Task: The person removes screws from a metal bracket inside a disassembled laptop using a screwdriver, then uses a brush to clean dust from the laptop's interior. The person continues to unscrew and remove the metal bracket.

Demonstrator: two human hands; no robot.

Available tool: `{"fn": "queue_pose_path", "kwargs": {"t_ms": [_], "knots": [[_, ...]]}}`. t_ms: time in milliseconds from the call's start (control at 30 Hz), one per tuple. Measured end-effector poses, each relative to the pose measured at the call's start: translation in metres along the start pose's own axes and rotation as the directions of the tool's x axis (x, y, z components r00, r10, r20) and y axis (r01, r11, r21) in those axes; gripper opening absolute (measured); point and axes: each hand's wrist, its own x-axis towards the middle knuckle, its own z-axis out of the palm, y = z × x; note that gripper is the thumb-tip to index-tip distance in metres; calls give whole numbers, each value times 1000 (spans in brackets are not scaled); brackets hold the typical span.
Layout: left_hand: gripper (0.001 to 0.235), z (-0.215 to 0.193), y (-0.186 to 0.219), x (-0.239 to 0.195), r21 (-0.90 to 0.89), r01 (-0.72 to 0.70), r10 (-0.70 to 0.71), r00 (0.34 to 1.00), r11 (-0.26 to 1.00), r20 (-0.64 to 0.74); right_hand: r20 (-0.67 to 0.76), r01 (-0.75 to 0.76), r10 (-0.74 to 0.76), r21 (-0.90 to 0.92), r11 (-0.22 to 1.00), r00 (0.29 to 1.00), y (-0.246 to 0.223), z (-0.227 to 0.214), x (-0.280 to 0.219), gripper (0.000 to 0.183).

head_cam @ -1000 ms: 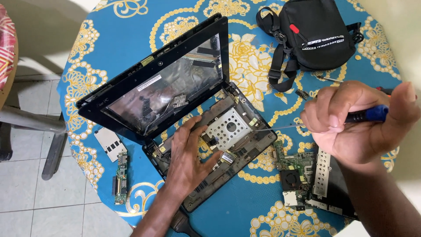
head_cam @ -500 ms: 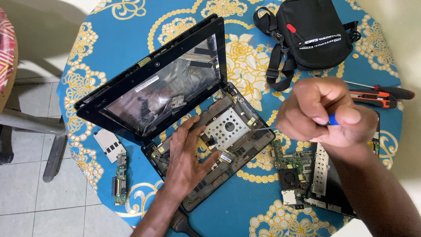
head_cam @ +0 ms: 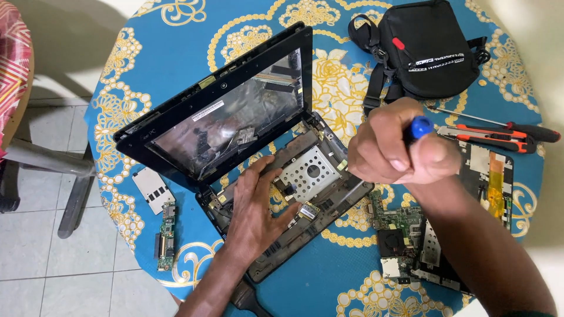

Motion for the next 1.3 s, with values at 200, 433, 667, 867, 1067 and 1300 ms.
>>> {"fn": "queue_pose_path", "kwargs": {"t_ms": [200, 433, 667, 867, 1067, 1300], "knots": [[68, -1, -1, 1, -18, -26, 25, 999, 1000, -27, -149, -71, 69, -13, 997, 987, -33, 15, 6, 54], [67, 0, -1, 1, 0, -31, 31, 999, 1000, -33, -312, -49, -42, -280, 959, 949, -41, 19, -10, 59], [68, 1, -2, 0, -7, -15, 15, 1000, 1000, -11, -344, -35, -82, -323, 946, 935, -38, 15, -17, 59], [68, 0, -1, 1, -12, -3, 3, 1000, 1000, -4, -355, -34, -79, -302, 953, 932, -37, 12, -19, 61], [69, 1, -3, 0, -6, -11, 10, 1000, 1000, -10, -361, -33, -81, -297, 954, 929, -37, 12, -20, 60], [66, 0, -1, 0, -24, -6, 6, 1000, 1000, -11, -319, -2, -114, -342, 940, 941, -40, 11, -22, 59]]}}
